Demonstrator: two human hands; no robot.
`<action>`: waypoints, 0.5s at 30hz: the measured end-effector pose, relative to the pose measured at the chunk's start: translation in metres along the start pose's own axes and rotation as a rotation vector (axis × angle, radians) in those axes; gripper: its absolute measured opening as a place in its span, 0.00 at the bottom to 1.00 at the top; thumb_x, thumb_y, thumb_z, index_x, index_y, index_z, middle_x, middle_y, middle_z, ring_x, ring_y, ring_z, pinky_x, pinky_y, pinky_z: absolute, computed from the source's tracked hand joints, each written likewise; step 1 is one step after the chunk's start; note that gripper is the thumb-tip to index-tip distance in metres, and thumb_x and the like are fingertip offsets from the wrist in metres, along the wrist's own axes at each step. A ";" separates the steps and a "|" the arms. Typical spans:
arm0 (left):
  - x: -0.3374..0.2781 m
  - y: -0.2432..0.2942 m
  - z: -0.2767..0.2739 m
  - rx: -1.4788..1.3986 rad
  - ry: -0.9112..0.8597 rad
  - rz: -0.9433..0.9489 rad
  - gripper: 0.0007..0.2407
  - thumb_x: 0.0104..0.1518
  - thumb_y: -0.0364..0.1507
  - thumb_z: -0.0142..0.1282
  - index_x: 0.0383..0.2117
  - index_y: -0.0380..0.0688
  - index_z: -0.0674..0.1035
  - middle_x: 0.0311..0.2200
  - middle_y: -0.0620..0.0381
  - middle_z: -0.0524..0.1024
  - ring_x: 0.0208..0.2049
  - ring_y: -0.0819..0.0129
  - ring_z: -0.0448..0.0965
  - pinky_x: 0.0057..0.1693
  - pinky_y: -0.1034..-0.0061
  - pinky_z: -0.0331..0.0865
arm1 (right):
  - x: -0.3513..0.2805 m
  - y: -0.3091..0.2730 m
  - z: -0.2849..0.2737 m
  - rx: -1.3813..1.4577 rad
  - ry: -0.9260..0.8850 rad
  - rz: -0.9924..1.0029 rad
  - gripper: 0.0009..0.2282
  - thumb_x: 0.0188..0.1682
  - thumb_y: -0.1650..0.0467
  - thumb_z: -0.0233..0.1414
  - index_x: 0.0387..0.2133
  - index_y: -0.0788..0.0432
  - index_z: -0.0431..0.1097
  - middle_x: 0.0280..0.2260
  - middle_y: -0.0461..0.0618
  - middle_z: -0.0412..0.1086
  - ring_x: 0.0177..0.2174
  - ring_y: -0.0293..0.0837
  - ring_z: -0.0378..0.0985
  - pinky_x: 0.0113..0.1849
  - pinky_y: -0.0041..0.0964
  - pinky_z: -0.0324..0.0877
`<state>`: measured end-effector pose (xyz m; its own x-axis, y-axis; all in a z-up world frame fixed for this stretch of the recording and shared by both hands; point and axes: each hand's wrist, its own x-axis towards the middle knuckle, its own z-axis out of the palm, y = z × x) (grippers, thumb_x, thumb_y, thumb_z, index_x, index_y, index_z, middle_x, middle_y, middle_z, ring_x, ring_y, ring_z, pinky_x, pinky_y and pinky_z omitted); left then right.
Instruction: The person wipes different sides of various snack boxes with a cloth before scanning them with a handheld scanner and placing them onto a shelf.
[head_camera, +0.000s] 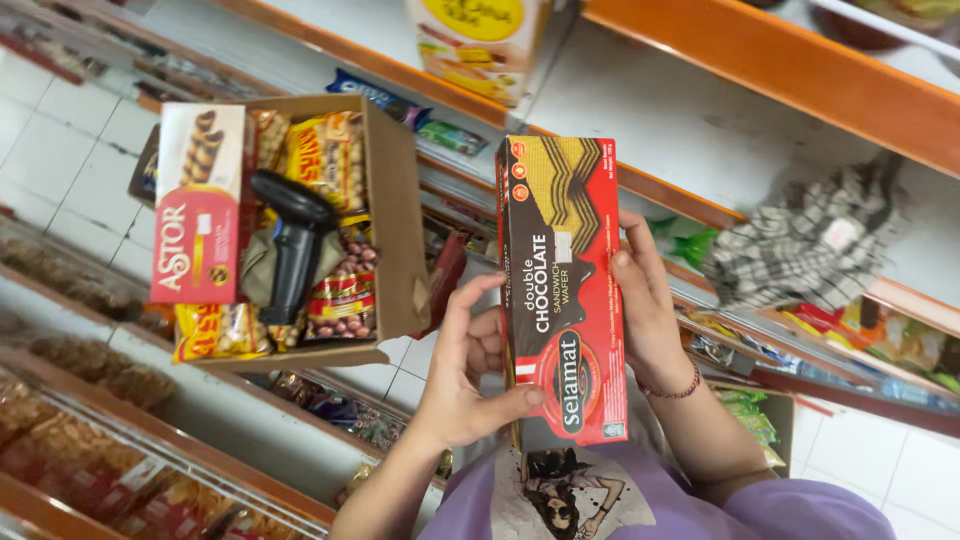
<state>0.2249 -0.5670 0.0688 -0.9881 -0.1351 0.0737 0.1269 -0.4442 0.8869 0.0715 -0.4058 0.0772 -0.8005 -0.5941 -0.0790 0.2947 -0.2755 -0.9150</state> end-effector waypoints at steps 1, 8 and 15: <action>0.003 -0.006 0.010 -0.003 -0.042 0.002 0.41 0.53 0.24 0.68 0.69 0.47 0.50 0.54 0.49 0.76 0.51 0.66 0.81 0.52 0.73 0.77 | -0.010 -0.010 -0.008 -0.001 0.023 -0.018 0.18 0.60 0.66 0.44 0.60 0.61 0.54 0.53 0.53 0.68 0.48 0.40 0.75 0.48 0.36 0.75; 0.028 -0.049 0.103 -0.112 -0.205 -0.161 0.37 0.60 0.24 0.62 0.68 0.49 0.44 0.48 0.47 0.80 0.47 0.65 0.83 0.49 0.73 0.76 | -0.082 -0.063 -0.083 -0.029 0.190 -0.088 0.20 0.60 0.62 0.45 0.59 0.62 0.56 0.53 0.52 0.68 0.49 0.38 0.75 0.48 0.33 0.75; 0.041 -0.094 0.231 -0.095 -0.334 -0.179 0.44 0.57 0.21 0.61 0.72 0.52 0.37 0.50 0.45 0.79 0.47 0.67 0.82 0.49 0.75 0.76 | -0.177 -0.112 -0.184 -0.070 0.360 -0.156 0.19 0.59 0.61 0.46 0.55 0.61 0.55 0.49 0.54 0.71 0.43 0.40 0.79 0.41 0.34 0.78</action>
<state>0.1525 -0.3264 0.0941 -0.9673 0.2406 0.0796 -0.0582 -0.5166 0.8542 0.0844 -0.1307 0.1205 -0.9682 -0.2429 -0.0596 0.1291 -0.2815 -0.9508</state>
